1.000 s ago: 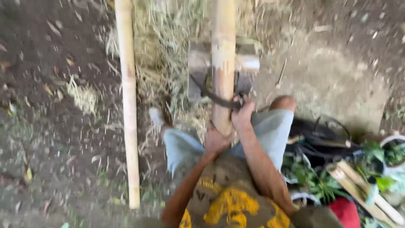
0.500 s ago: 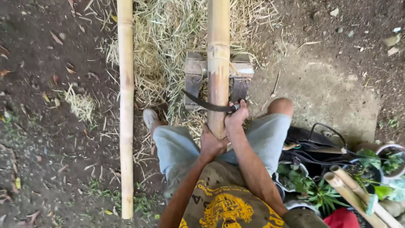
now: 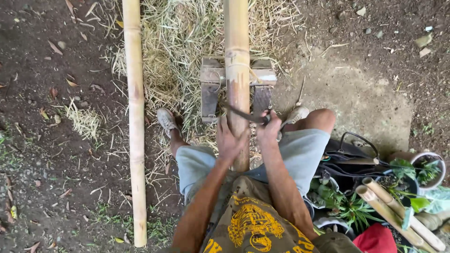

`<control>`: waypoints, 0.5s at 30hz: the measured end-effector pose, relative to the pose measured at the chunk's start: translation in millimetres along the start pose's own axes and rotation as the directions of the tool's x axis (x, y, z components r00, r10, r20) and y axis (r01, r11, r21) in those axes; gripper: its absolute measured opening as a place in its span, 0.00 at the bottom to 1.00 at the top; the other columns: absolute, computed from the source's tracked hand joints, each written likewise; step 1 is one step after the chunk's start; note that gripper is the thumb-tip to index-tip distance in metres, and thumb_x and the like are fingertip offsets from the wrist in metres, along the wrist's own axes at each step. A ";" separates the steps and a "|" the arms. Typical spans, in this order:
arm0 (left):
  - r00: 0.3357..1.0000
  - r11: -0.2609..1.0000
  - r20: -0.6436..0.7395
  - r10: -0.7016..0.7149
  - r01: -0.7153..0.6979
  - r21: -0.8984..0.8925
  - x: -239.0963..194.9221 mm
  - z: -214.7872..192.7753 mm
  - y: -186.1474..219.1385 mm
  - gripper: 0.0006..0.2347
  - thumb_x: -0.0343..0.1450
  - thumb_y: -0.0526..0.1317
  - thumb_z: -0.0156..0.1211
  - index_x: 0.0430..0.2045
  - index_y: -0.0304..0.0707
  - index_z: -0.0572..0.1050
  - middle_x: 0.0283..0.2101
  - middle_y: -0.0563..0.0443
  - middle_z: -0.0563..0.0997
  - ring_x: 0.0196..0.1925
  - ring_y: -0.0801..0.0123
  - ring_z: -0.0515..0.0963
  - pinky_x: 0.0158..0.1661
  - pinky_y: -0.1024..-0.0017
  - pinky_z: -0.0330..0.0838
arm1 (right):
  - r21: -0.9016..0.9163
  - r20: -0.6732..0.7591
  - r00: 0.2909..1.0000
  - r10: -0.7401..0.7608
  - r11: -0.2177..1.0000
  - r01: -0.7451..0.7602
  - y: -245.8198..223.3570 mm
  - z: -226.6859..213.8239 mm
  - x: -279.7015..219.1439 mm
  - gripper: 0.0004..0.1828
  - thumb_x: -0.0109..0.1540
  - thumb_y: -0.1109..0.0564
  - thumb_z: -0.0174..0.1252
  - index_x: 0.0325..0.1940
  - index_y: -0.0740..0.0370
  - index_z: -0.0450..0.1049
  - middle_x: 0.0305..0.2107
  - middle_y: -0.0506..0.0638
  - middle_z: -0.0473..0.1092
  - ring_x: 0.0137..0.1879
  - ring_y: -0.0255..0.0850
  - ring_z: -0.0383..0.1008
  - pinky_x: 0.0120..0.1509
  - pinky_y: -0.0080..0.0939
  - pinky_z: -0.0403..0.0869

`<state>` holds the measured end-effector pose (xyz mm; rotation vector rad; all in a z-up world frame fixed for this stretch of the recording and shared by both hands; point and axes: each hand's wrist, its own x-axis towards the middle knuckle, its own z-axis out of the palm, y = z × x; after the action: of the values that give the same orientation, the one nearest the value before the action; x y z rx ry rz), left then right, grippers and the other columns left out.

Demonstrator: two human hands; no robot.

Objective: The person is carving and smoothing a piece of bamboo using a curved blade and then a metal scraper.

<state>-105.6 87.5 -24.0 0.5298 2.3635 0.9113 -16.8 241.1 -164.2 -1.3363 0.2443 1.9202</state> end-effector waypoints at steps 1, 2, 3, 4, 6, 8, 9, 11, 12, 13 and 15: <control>1.000 1.000 0.005 -0.007 0.007 -0.002 26.3 1.3 6.4 0.49 0.62 0.56 0.72 0.68 0.21 0.49 0.68 0.17 0.54 0.69 0.28 0.59 0.65 0.41 0.58 | -0.005 -0.008 1.000 -0.001 1.000 0.001 -12.0 11.7 -11.4 0.05 0.71 0.60 0.46 0.43 0.65 0.64 0.29 0.54 0.67 0.27 0.41 0.70 0.31 0.37 0.73; 0.998 0.996 -0.013 0.062 -0.061 0.059 52.8 3.0 12.8 0.49 0.60 0.56 0.73 0.69 0.25 0.49 0.71 0.19 0.51 0.72 0.30 0.54 0.67 0.38 0.51 | 0.049 -0.033 0.999 -0.038 0.998 0.039 -24.4 23.9 -22.6 0.03 0.69 0.61 0.42 0.43 0.63 0.61 0.28 0.53 0.68 0.26 0.40 0.69 0.27 0.35 0.71; 0.990 0.983 -0.029 0.141 -0.136 0.123 84.4 4.1 19.3 0.50 0.59 0.56 0.73 0.71 0.29 0.48 0.73 0.21 0.47 0.75 0.32 0.48 0.69 0.34 0.44 | 0.108 -0.054 0.996 -0.074 0.991 0.080 -34.7 40.0 -30.4 0.03 0.68 0.63 0.38 0.43 0.61 0.58 0.28 0.53 0.68 0.25 0.39 0.69 0.24 0.33 0.68; 0.989 0.983 -0.027 0.143 -0.138 0.124 109.0 11.5 19.8 0.50 0.59 0.56 0.73 0.71 0.29 0.48 0.73 0.21 0.47 0.75 0.32 0.48 0.69 0.34 0.44 | 0.110 -0.055 0.996 -0.075 0.991 0.081 -47.1 34.9 -17.8 0.03 0.68 0.63 0.38 0.43 0.61 0.58 0.28 0.53 0.68 0.25 0.39 0.69 0.24 0.33 0.68; 0.916 0.818 0.085 0.391 -0.388 0.424 161.8 27.9 23.7 0.44 0.61 0.51 0.71 0.70 0.31 0.53 0.74 0.25 0.47 0.77 0.35 0.45 0.71 0.34 0.41 | 0.198 -0.033 0.998 -0.058 0.978 0.064 -74.5 29.1 10.7 0.05 0.70 0.60 0.36 0.43 0.63 0.57 0.27 0.54 0.67 0.25 0.39 0.69 0.23 0.31 0.68; 0.880 0.705 0.187 0.438 -0.465 0.536 196.7 41.4 29.0 0.42 0.61 0.48 0.69 0.69 0.30 0.56 0.74 0.26 0.46 0.77 0.36 0.43 0.70 0.34 0.39 | 0.199 -0.009 0.996 -0.090 0.976 0.090 -89.0 29.5 15.8 0.05 0.69 0.61 0.38 0.42 0.64 0.58 0.25 0.54 0.67 0.24 0.40 0.69 0.23 0.32 0.68; 0.832 0.565 0.286 0.474 -0.537 0.626 218.8 48.2 33.6 0.39 0.62 0.44 0.68 0.69 0.30 0.59 0.75 0.27 0.46 0.77 0.37 0.42 0.70 0.33 0.37 | 0.205 0.027 0.992 -0.124 0.972 0.115 -95.8 33.4 21.0 0.05 0.69 0.61 0.39 0.41 0.65 0.59 0.24 0.54 0.67 0.23 0.41 0.68 0.22 0.34 0.68; 0.808 0.450 0.418 0.414 -0.581 0.678 221.2 34.3 68.1 0.37 0.61 0.43 0.67 0.66 0.29 0.62 0.75 0.27 0.47 0.77 0.37 0.41 0.70 0.34 0.34 | 0.205 0.046 0.992 -0.119 0.973 0.107 -103.0 41.4 24.1 0.05 0.68 0.61 0.39 0.41 0.65 0.59 0.24 0.54 0.67 0.24 0.42 0.70 0.22 0.34 0.68; 0.779 0.332 0.531 0.333 -0.624 0.708 219.1 27.7 83.9 0.35 0.60 0.41 0.66 0.64 0.29 0.65 0.74 0.26 0.48 0.77 0.38 0.39 0.69 0.36 0.32 | 0.198 0.068 0.991 -0.111 0.976 0.096 -106.6 41.7 22.7 0.05 0.68 0.62 0.39 0.41 0.66 0.59 0.23 0.54 0.67 0.24 0.43 0.71 0.22 0.35 0.68; 0.779 0.332 0.528 0.338 -0.624 0.708 219.6 27.4 90.4 0.35 0.60 0.41 0.66 0.64 0.29 0.65 0.74 0.26 0.48 0.77 0.38 0.39 0.69 0.36 0.32 | 0.198 0.072 0.991 -0.114 0.975 0.098 -108.1 38.9 28.6 0.05 0.68 0.62 0.39 0.41 0.66 0.59 0.23 0.54 0.67 0.24 0.43 0.71 0.22 0.35 0.68; 0.734 0.280 0.652 0.190 -0.677 0.680 217.0 22.7 100.6 0.21 0.63 0.38 0.62 0.52 0.31 0.75 0.75 0.32 0.52 0.79 0.39 0.38 0.71 0.37 0.30 | 0.220 0.044 0.993 -0.109 0.971 0.097 -107.6 31.3 36.6 0.04 0.70 0.63 0.41 0.42 0.67 0.59 0.25 0.55 0.67 0.24 0.43 0.71 0.25 0.34 0.71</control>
<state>-243.3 283.5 -42.7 1.7288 2.0382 -0.4813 28.2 349.6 -154.5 -1.1277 0.3408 1.7849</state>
